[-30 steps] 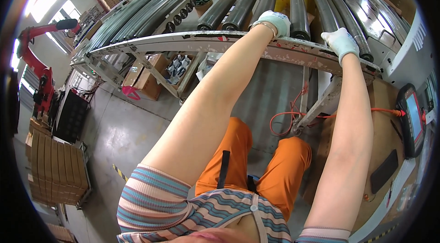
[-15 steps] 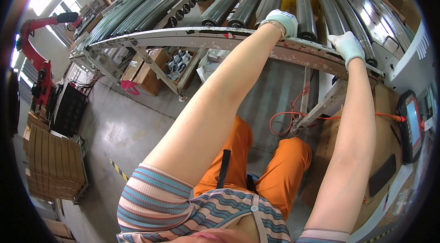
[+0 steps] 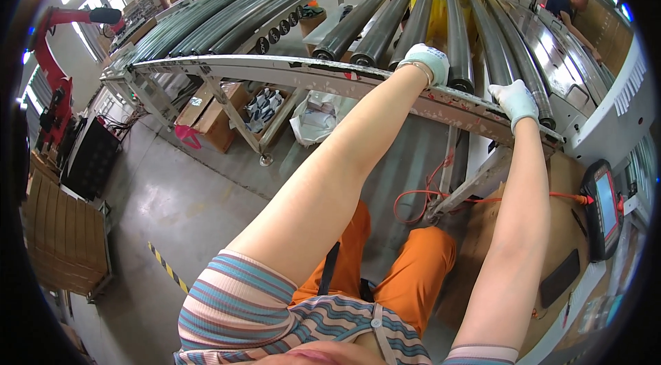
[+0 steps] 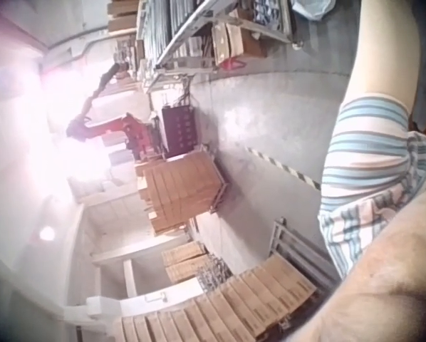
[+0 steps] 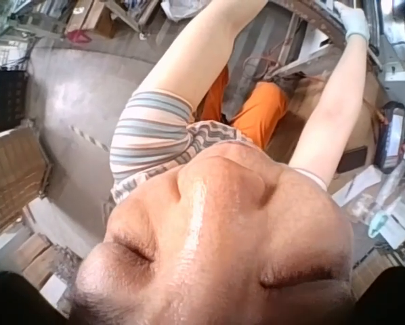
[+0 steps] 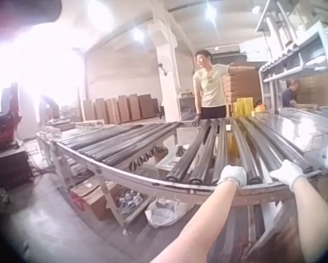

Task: Inspecting and manually testing the rotation of rollers on a conveyor system.

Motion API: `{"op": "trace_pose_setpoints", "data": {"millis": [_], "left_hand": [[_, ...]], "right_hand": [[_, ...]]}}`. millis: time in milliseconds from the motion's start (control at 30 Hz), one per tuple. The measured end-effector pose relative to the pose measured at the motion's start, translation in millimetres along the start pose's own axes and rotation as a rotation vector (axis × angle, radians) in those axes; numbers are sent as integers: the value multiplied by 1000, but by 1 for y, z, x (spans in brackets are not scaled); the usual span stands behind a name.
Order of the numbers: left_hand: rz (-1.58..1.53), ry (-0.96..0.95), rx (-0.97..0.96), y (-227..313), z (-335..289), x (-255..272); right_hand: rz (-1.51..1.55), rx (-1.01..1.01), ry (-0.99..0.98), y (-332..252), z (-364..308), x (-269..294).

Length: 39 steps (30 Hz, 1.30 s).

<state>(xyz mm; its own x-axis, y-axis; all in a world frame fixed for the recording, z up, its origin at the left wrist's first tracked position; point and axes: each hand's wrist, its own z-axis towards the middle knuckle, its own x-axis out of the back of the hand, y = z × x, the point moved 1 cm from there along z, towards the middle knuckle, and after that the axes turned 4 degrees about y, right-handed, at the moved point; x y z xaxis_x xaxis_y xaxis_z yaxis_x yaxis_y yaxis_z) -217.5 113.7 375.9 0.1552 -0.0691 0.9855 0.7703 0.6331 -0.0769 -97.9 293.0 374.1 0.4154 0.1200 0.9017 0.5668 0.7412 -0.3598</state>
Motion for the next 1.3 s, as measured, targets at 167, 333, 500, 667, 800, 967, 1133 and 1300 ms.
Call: {"op": "trace_pose_setpoints", "data": {"millis": [167,333,500,667,800,967,1133,1300], "left_hand": [[4,-5,-14,0,-2,0],[7,15,-29,0,-2,-1],[-6,12,-24,0,-3,1],[1,11,-20,0,-5,4],[14,10,-24,0,-4,3],[16,1,-1,-1,1,-2],[24,-32,-9,-1,3,-3],[13,-27,3,0,1,0]], "right_hand": [[-1,-17,-2,-1,-1,-1],[19,-11,15,2,1,-4],[9,0,18,3,3,-4],[7,-13,7,-1,-1,0],[3,-23,10,-6,-5,4],[6,-29,3,-6,-8,5],[8,-26,20,-4,-5,2],[-2,-37,17,-2,-1,0]]}}
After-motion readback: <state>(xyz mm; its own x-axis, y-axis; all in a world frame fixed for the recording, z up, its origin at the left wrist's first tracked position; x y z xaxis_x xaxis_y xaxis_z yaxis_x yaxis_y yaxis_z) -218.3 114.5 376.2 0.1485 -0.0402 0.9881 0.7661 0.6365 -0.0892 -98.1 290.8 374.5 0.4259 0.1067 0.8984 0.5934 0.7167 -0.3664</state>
